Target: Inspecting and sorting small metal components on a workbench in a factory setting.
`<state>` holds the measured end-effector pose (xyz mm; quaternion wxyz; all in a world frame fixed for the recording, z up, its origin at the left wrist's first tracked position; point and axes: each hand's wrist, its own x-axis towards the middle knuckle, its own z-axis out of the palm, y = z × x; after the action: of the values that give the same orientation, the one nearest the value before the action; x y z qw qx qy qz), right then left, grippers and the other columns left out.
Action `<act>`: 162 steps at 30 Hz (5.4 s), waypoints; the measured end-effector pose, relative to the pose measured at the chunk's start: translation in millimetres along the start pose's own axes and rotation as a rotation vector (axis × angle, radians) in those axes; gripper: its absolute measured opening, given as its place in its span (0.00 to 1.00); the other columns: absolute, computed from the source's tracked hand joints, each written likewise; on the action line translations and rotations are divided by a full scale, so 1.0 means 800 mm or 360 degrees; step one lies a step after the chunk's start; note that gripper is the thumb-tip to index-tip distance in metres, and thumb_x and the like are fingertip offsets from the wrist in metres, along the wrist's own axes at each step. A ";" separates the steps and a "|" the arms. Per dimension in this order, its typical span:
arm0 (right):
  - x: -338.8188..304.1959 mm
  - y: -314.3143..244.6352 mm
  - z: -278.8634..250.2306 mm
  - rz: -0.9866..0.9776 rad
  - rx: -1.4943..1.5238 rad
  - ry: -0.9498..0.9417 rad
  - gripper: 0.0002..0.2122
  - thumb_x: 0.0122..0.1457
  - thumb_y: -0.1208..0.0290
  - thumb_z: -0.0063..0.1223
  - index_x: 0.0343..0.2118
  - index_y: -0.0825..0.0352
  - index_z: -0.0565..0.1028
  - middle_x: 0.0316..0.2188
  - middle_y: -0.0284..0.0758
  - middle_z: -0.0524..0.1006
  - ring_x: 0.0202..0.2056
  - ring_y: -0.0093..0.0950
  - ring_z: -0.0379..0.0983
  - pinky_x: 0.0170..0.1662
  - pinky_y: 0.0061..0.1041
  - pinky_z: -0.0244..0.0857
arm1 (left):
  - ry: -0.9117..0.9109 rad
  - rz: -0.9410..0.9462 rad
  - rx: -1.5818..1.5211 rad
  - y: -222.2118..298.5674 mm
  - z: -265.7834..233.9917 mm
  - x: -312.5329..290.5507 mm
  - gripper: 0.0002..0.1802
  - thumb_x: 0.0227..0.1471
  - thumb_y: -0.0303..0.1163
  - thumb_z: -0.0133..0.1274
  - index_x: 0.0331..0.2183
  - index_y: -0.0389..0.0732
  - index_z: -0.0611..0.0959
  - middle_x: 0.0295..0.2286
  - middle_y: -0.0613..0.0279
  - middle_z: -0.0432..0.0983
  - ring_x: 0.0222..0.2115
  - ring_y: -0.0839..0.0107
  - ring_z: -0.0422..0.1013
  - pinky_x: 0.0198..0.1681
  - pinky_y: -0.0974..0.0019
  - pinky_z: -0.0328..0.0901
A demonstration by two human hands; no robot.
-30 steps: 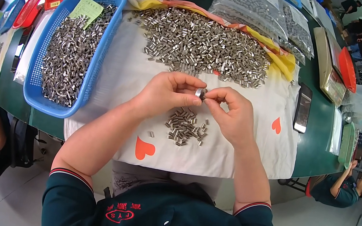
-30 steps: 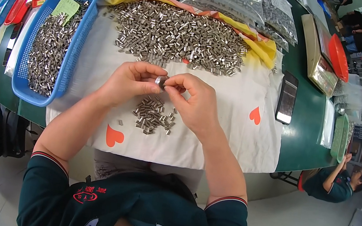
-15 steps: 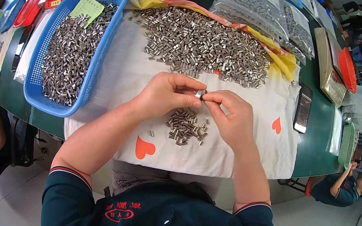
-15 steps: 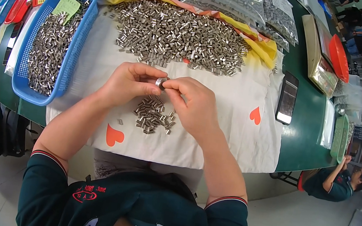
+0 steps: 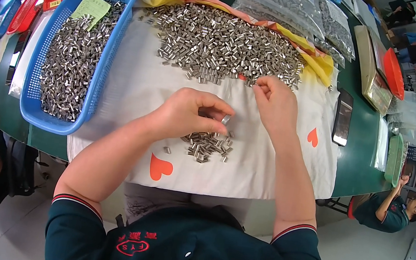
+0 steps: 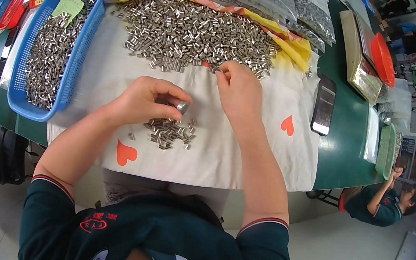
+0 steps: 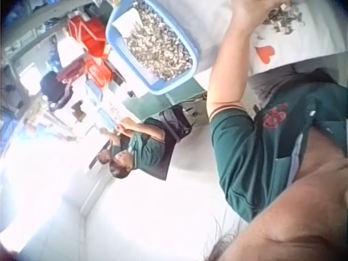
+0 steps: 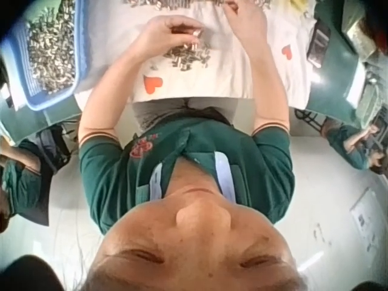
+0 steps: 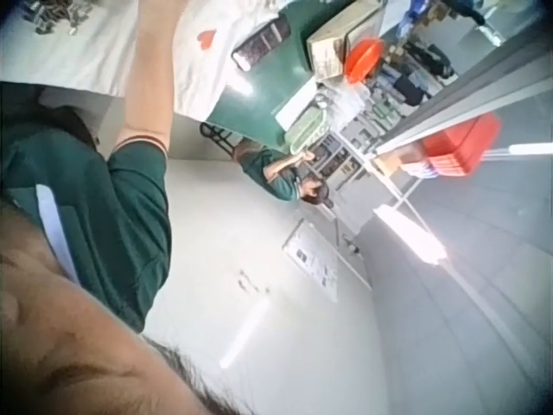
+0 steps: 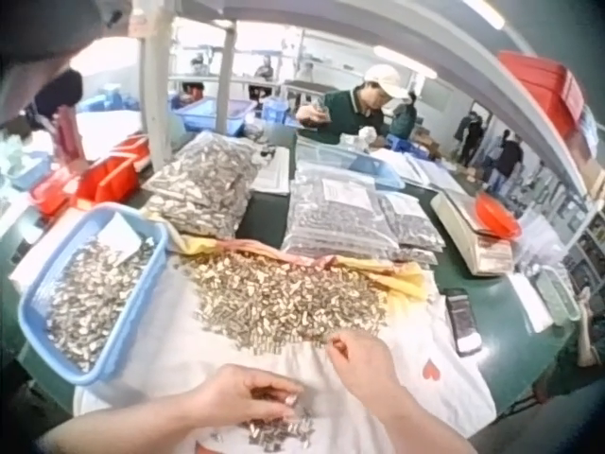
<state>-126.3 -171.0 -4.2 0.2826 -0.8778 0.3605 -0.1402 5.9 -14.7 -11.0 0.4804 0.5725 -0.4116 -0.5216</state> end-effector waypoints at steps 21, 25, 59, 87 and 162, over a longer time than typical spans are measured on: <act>-0.038 -0.042 -0.009 -0.0302 0.0777 -0.0260 0.03 0.45 0.79 0.51 0.26 0.68 0.73 0.23 0.34 0.72 0.24 0.24 0.68 0.28 0.20 0.61 | 0.0116 0.0105 -0.0681 -0.008 -0.009 0.008 0.18 0.42 0.22 0.55 0.39 0.33 0.73 0.29 0.64 0.73 0.29 0.80 0.69 0.34 0.77 0.65; -0.039 -0.051 0.000 -0.0407 0.0733 -0.0181 0.04 0.44 0.80 0.51 0.25 0.68 0.73 0.23 0.33 0.72 0.23 0.24 0.68 0.27 0.20 0.62 | 0.0137 0.0108 -0.0653 -0.008 -0.013 0.004 0.18 0.42 0.21 0.54 0.39 0.32 0.73 0.30 0.61 0.73 0.30 0.78 0.70 0.35 0.76 0.66; -0.033 0.015 -0.013 -0.0040 0.1088 -0.0337 0.05 0.47 0.81 0.47 0.29 0.68 0.68 0.24 0.30 0.68 0.26 0.18 0.64 0.31 0.15 0.59 | -0.0105 0.0346 -0.0051 0.002 0.001 0.007 0.19 0.34 0.28 0.61 0.34 0.36 0.79 0.27 0.64 0.76 0.27 0.81 0.70 0.32 0.77 0.65; -0.028 0.026 0.042 -0.0096 0.1259 -0.0116 0.05 0.57 0.72 0.42 0.26 0.66 0.66 0.24 0.26 0.65 0.27 0.16 0.59 0.31 0.14 0.54 | 0.0100 0.0629 0.0001 -0.030 0.007 0.011 0.16 0.28 0.29 0.64 0.27 0.38 0.81 0.22 0.64 0.75 0.23 0.77 0.70 0.28 0.75 0.65; -0.016 -0.008 0.015 -0.0339 -0.0413 0.0346 0.02 0.45 0.77 0.49 0.24 0.67 0.72 0.22 0.37 0.72 0.25 0.32 0.69 0.30 0.28 0.63 | -0.0001 0.0317 -0.0181 -0.019 0.005 0.006 0.17 0.41 0.29 0.57 0.38 0.37 0.76 0.26 0.67 0.73 0.27 0.82 0.69 0.33 0.77 0.65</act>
<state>-125.9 -153.4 -10.7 0.1101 -0.9197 0.3092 -0.2157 2.2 -17.1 -26.5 0.5614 0.5003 -0.4364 -0.4940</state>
